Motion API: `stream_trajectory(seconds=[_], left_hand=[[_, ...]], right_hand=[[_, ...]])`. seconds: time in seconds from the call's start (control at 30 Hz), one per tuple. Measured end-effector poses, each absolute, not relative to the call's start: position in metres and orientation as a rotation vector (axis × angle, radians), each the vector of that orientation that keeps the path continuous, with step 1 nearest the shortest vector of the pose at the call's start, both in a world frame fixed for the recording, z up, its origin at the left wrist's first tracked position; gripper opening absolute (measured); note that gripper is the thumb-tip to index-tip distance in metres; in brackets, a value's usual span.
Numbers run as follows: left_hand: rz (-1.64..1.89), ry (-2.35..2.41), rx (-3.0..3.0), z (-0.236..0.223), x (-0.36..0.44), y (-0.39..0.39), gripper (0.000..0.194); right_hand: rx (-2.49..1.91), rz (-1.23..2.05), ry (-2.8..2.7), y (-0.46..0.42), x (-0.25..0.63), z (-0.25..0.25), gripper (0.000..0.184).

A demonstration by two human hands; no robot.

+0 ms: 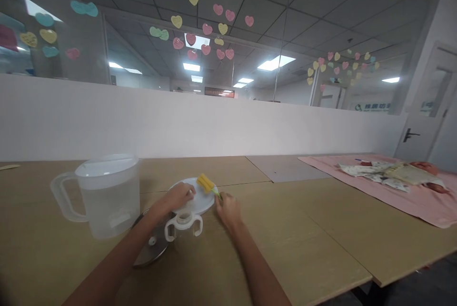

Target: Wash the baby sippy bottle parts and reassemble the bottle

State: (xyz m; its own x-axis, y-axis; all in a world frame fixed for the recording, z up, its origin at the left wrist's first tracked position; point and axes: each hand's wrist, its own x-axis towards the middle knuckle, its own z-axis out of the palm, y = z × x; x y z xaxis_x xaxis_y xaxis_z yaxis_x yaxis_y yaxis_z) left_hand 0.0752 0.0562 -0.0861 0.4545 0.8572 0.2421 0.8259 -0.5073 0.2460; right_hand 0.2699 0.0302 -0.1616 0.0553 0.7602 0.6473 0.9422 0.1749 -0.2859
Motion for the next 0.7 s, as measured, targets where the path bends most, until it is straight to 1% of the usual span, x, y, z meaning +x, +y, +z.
stream_trajectory(seconds=[0.07,0.13,0.23,0.3,0.37,0.47,0.6,0.67,0.7], left_hand=[[0.604,1.506,2.581,-0.074,0.069,0.055,0.030],[0.713,1.472,2.529,-0.060,0.063,0.051,0.036],[0.886,1.246,2.322,-0.041,0.058,0.039,0.039],[0.927,1.059,2.189,-0.031,0.060,0.028,0.041],[0.940,0.990,2.180,-0.024,0.063,0.019,0.038],[0.947,1.137,2.352,-0.021,0.066,0.014,0.029],[0.863,1.517,2.647,-0.019,0.059,0.016,0.027],[0.755,1.696,2.686,-0.018,0.053,0.016,0.026],[0.646,1.780,2.660,-0.017,0.049,0.016,0.024]], right_hand=[[-1.619,-0.343,-1.707,0.031,0.270,-0.162,0.035],[-1.585,-0.360,-1.722,0.032,0.270,-0.164,0.035],[-1.500,-0.367,-1.806,0.033,0.270,-0.168,0.033],[-1.469,-0.378,-1.833,0.033,0.270,-0.170,0.032],[-1.448,-0.402,-1.824,0.033,0.270,-0.171,0.032],[-1.384,-0.442,-1.776,0.032,0.271,-0.170,0.032],[-1.259,-0.509,-1.738,0.029,0.270,-0.165,0.032],[-1.221,-0.549,-1.717,0.027,0.270,-0.163,0.032],[-1.213,-0.565,-1.701,0.026,0.270,-0.162,0.032]])
